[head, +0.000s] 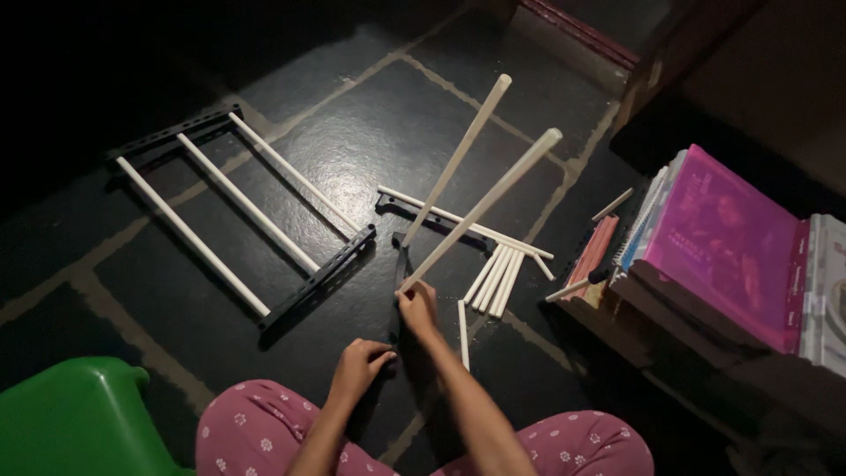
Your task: The person assembles a rack by inserting white rods into black plastic frames on the floor. They connect two frames with additional rods and use a hammer to secure the joints.
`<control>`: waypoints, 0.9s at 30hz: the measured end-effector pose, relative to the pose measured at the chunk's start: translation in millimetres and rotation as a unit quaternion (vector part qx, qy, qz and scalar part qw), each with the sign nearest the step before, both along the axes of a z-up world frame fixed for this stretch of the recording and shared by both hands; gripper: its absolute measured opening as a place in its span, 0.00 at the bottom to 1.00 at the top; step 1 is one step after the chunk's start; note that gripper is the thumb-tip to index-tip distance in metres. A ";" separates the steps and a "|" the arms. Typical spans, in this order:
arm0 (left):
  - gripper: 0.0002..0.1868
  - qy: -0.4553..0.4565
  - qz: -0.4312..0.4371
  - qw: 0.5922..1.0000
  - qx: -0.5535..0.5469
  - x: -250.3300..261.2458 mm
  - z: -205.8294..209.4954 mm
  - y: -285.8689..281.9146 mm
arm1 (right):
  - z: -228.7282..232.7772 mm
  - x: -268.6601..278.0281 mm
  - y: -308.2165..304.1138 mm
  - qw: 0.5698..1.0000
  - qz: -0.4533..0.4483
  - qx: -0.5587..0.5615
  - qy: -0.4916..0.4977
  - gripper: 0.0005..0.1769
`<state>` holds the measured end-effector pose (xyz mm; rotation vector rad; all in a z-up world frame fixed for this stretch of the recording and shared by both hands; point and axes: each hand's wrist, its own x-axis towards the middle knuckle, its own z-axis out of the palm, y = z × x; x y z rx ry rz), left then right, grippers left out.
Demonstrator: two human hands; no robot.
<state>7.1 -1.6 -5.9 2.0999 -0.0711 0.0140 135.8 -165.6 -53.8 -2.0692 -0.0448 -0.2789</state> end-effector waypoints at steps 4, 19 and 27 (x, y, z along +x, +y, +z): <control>0.12 -0.021 -0.012 1.000 0.004 -2.3 -2.0 -1.0 | 30.1 -18.3 11.2 1.000 -0.006 -0.016 0.005 0.09; 0.11 -0.046 -0.001 0.999 -0.016 -0.2 -23.0 -1.2 | 4.2 -9.4 -0.4 0.999 0.039 -0.015 -0.025 0.10; 0.10 0.013 0.010 1.000 -0.019 5.2 -17.9 -4.0 | 3.7 34.1 -123.4 0.997 0.040 -0.062 0.013 0.17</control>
